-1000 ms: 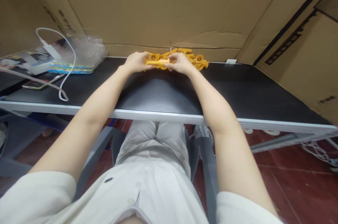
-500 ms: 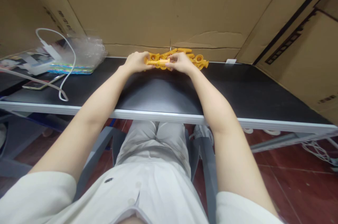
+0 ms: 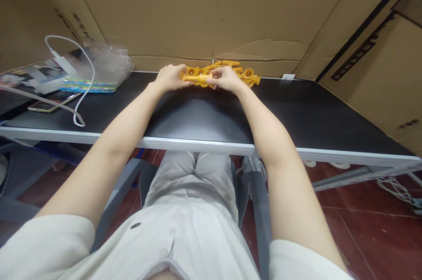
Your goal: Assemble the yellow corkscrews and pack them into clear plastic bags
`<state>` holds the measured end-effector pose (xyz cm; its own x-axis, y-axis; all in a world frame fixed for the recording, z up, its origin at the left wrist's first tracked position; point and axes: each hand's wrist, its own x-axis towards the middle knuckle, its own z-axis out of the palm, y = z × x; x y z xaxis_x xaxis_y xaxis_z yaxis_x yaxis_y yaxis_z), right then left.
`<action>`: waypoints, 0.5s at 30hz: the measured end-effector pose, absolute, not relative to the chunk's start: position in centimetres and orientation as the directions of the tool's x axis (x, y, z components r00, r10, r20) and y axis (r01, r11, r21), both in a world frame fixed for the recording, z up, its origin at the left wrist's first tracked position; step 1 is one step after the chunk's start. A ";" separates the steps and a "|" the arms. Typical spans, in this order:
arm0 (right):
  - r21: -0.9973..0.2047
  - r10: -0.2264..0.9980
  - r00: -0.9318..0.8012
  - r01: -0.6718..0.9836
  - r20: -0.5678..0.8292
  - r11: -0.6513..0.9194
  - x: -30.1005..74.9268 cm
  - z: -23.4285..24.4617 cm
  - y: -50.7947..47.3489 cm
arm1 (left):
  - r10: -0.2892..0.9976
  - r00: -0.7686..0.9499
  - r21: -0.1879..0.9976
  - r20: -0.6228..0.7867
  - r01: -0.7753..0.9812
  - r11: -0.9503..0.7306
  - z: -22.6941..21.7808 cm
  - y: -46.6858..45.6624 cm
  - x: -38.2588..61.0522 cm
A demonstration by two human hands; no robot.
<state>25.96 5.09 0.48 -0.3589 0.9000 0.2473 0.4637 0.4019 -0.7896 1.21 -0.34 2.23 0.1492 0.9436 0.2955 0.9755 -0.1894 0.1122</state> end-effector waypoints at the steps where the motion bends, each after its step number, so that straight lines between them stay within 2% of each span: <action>1: -0.796 0.903 -0.347 0.456 0.253 0.399 25.8 0.6 4.9 | 0.944 0.145 0.121 0.297 0.975 -0.188 2.2 -0.3 1.2; 5: -0.829 0.908 -0.294 0.391 0.299 0.400 25.2 1.2 3.5 | 0.942 0.126 0.174 0.311 0.967 -0.187 2.1 -0.4 1.2; 10: -0.871 0.909 -0.252 0.287 0.333 0.399 24.8 1.8 3.1 | 0.908 0.159 0.295 0.387 0.912 -0.285 2.2 -0.6 0.6; 15: -0.869 0.880 -0.065 0.143 0.470 0.474 25.1 3.1 5.1 | 0.904 -0.020 0.426 0.427 0.886 -0.182 1.4 0.9 -1.9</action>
